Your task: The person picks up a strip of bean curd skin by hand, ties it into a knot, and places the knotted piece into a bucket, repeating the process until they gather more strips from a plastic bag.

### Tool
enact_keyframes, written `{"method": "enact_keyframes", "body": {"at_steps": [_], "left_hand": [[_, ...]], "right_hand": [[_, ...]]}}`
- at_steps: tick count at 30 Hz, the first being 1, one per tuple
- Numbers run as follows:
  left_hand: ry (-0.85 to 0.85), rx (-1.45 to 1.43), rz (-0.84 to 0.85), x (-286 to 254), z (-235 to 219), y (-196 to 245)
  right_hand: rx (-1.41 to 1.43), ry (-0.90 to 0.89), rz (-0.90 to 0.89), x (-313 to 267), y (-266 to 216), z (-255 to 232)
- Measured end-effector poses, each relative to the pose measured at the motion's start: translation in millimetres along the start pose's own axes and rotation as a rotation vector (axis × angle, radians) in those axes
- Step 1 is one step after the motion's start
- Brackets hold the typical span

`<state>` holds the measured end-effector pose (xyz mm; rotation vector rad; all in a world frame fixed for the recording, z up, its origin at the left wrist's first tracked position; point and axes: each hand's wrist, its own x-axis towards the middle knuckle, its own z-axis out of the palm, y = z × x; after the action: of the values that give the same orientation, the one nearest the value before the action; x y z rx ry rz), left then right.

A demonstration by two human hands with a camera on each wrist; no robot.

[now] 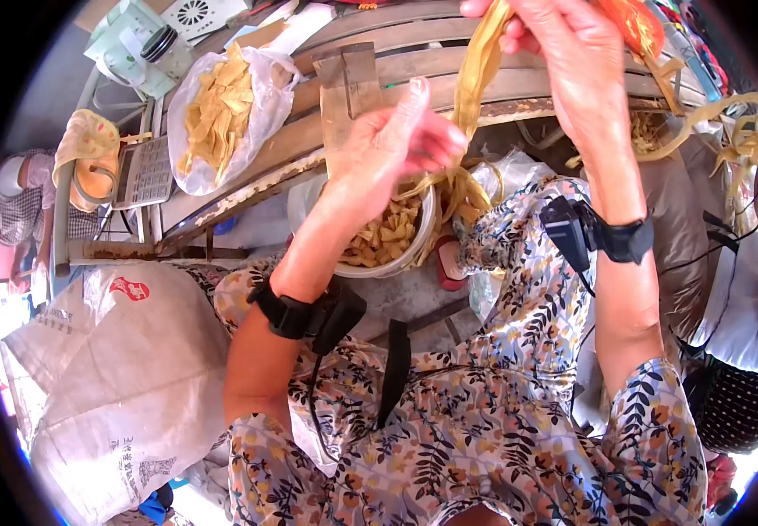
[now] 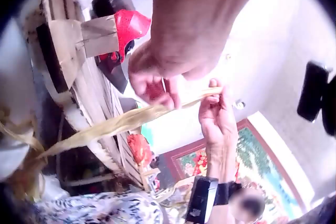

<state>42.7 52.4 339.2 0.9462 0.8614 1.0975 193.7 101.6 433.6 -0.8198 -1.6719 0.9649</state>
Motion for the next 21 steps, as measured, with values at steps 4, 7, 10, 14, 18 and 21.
{"method": "enact_keyframes", "body": {"at_steps": [4, 7, 10, 14, 18, 21], "left_hand": [[-0.132, -0.431, -0.136, 1.9, 2.4, -13.0], [0.096, -0.442, -0.153, 0.2, 4.8, -25.9], [0.096, -0.496, -0.242, -2.2, 8.8, -53.6], [-0.054, -0.113, -0.282, -4.7, 14.9, -47.9], [0.027, 0.861, 0.175, -5.0, 2.0, -54.9], [0.129, 1.041, 0.513, -3.4, -1.0, -56.8]], "right_hand": [[-0.091, -0.149, -0.06, -37.0, 17.7, 22.5], [-0.301, -0.157, 0.032, -81.0, 43.8, 33.5], [-0.236, -0.075, 0.03, -88.4, 53.0, 32.0], [-0.399, -0.126, 0.077, -72.1, 82.0, 19.9], [-0.241, -0.24, 0.331, -85.6, 100.8, 19.0], [-0.082, -0.297, 0.556, -87.6, 97.6, 12.6]]}}
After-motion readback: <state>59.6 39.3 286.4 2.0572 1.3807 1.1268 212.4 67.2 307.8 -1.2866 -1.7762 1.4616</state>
